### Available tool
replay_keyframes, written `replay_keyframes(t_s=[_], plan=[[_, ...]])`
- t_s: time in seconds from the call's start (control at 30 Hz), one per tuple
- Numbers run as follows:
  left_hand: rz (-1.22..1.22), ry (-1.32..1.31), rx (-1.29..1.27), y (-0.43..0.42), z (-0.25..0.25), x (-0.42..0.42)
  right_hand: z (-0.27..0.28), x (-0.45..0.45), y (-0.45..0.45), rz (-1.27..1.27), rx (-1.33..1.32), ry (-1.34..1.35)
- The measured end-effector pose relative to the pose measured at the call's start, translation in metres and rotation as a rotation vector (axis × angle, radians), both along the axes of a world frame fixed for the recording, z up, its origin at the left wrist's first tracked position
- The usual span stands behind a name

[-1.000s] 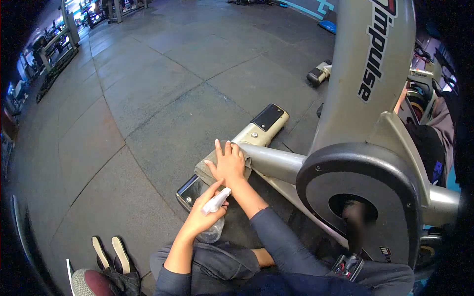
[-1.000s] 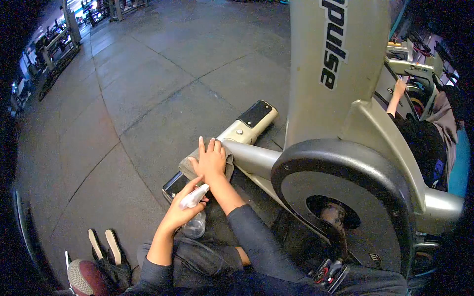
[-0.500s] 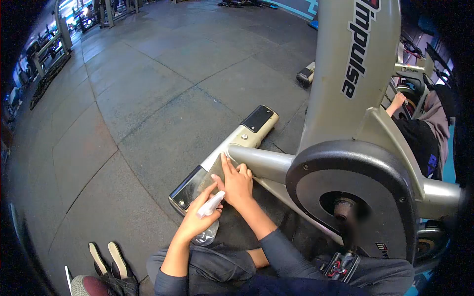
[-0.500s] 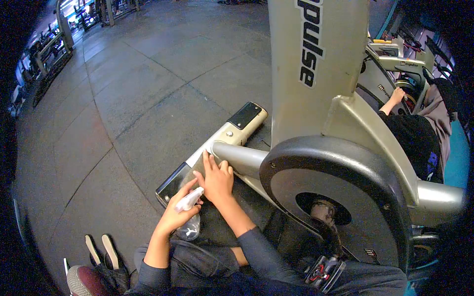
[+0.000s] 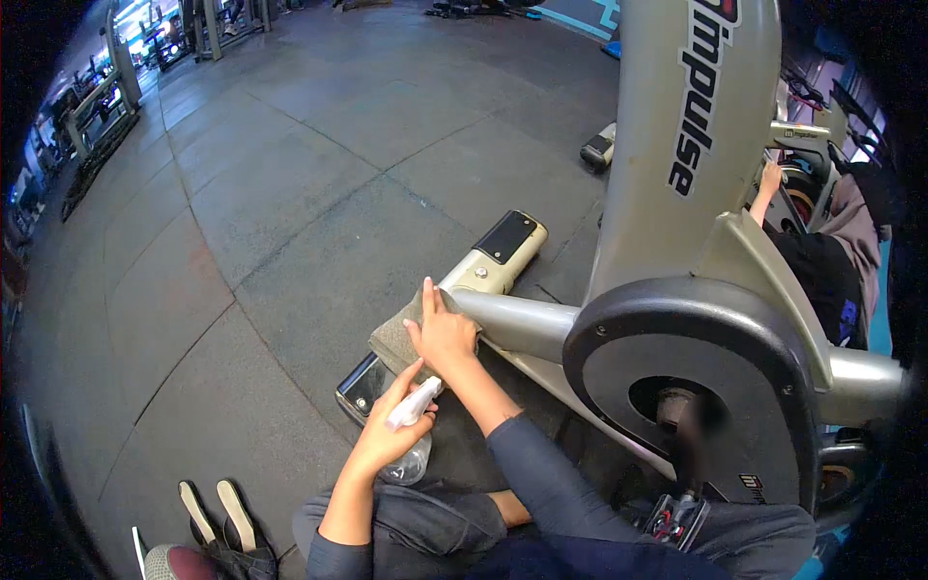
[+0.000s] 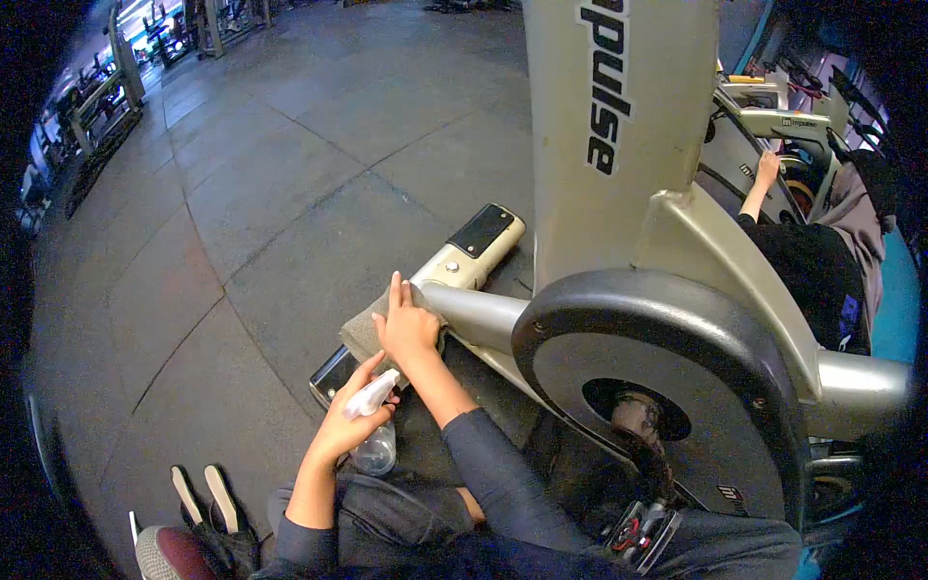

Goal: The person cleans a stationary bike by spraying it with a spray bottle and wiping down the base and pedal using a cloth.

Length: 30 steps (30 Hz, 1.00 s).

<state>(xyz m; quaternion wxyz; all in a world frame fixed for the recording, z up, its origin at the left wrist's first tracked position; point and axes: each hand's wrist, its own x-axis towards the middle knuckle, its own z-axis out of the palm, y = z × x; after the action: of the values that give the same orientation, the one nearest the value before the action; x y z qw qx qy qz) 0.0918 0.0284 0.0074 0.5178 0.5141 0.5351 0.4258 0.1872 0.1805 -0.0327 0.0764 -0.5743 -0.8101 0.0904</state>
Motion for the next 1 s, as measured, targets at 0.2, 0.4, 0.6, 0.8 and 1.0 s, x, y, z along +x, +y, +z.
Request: replay_keyframes(t_s=[0.2,0.4,0.6,0.8,1.0], plan=[[-0.006,-0.01,0.015,-0.001,-0.003,-0.001,-0.008,0.02,-0.038,-0.094,-0.039,0.1],[-0.009,0.029,0.067,-0.002,-0.001,0.001,0.013,0.044,-0.076,-0.127,-0.202,0.109],[-0.01,0.04,0.046,0.001,-0.003,0.003,0.003,0.041,-0.05,-0.028,-0.079,0.21],[-0.005,0.001,0.037,-0.001,-0.003,0.0,-0.002,0.018,-0.022,-0.082,-0.078,0.13],[-0.02,-0.004,0.035,-0.004,-0.002,-0.002,0.006,0.009,-0.002,-0.095,-0.122,0.075]])
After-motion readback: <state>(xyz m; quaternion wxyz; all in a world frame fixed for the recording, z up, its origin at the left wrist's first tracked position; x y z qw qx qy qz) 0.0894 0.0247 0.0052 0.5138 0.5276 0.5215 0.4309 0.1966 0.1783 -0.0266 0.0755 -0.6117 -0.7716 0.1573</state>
